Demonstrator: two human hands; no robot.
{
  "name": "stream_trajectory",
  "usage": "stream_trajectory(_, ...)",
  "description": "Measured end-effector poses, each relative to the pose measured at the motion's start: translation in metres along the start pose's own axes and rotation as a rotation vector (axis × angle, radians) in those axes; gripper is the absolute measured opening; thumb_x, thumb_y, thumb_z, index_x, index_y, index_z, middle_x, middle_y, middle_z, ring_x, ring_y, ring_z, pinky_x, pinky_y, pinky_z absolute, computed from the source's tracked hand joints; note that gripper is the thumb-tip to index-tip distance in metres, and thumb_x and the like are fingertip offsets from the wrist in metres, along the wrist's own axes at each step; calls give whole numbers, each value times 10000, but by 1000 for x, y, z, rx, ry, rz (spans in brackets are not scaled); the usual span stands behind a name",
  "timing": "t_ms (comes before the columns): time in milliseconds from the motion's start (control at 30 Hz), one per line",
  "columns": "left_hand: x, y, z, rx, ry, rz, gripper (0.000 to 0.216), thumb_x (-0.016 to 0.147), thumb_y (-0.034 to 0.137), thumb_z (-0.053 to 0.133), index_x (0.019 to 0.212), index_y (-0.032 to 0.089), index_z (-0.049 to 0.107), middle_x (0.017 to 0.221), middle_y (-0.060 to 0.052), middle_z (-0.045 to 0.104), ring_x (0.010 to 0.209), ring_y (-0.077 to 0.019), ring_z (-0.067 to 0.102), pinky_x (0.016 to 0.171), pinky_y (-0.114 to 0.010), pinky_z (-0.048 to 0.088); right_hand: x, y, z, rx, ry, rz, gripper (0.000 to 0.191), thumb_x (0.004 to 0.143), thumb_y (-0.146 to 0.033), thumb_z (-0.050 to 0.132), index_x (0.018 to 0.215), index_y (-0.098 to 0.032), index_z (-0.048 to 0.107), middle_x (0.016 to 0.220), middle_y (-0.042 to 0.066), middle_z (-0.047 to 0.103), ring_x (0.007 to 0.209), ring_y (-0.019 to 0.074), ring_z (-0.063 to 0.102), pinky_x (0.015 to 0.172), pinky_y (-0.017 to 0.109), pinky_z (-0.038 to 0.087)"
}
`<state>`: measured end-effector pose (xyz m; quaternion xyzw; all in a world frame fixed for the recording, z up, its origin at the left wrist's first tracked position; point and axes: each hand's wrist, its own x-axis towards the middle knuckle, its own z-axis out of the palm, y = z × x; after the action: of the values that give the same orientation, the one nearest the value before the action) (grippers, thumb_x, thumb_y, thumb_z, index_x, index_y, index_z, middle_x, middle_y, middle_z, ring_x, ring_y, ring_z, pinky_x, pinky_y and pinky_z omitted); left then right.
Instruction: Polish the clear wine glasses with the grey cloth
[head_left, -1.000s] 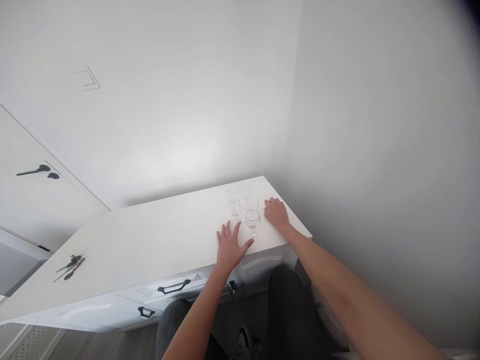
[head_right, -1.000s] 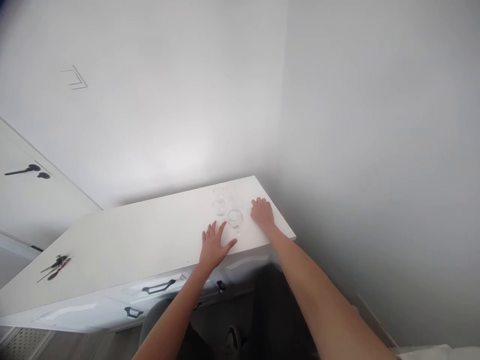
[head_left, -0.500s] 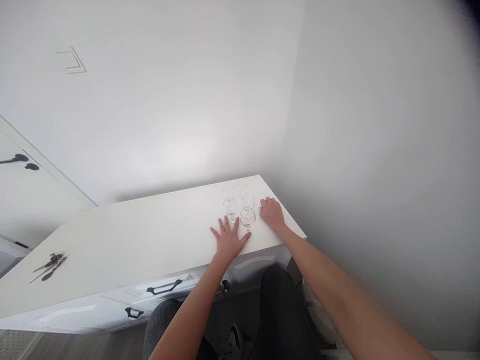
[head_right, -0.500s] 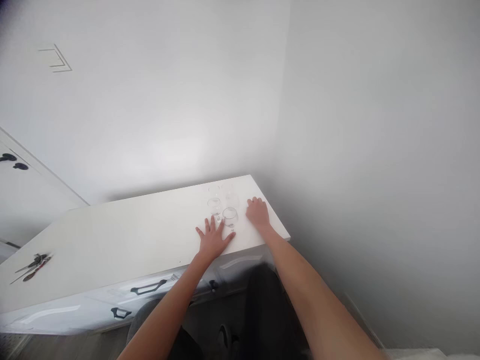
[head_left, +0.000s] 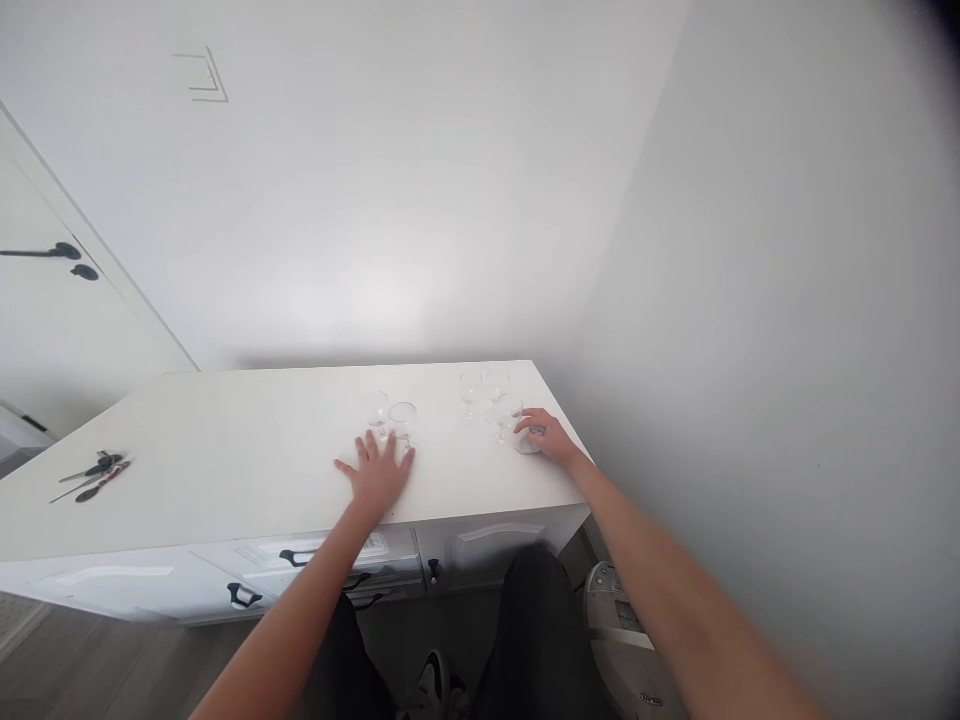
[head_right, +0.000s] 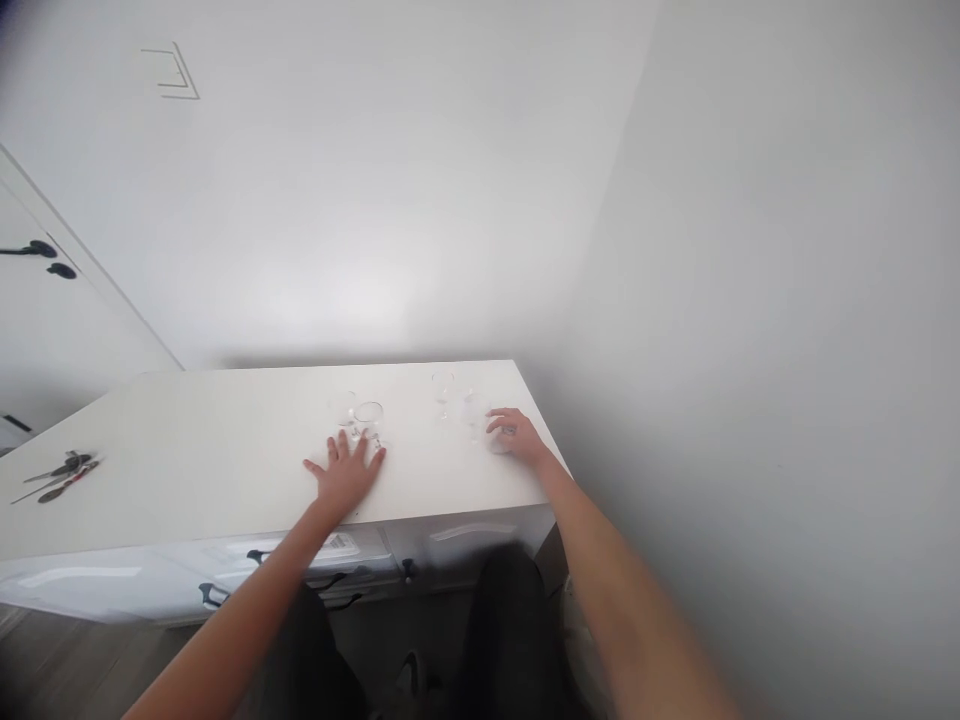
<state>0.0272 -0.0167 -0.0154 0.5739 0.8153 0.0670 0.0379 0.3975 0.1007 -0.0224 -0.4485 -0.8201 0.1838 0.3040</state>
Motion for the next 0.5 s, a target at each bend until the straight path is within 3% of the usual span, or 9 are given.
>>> stream_trajectory(100,30,-30,-4,-26,49,-151,793,991,684,181,1641,245,300,1726,-224,121,1591,-472,55,1119,-840,-1,1,2,2,220,-90,-18,452,735,-167,584,1095,-331,802,1445,-11,638,1442,271,478,1202,486,402)
stream_trajectory(200,62,-49,-9,-58,57,-261,826,986,685,189,1650,201,265,1716,-263,100,1587,-487,43,1119,-836,-3,4,1,2,211,-195,-58,465,770,-215,610,1174,-356,791,1526,-49,561,1527,280,375,1272,518,294)
stream_trajectory(367,103,-57,-11,-83,68,-345,828,976,677,208,1656,206,245,1725,-243,68,1578,-515,5,1095,-858,-18,6,-3,-1,97,-303,-80,511,781,-207,587,1233,-359,770,1590,-78,473,1566,287,303,1293,528,240)
stream_trajectory(500,114,-56,-8,-88,93,-390,809,985,652,190,1658,206,237,1723,-251,69,1571,-530,8,1084,-868,-20,6,-12,-3,11,-318,-76,473,868,-285,573,1310,-356,729,1601,-53,464,1566,296,304,1288,528,244)
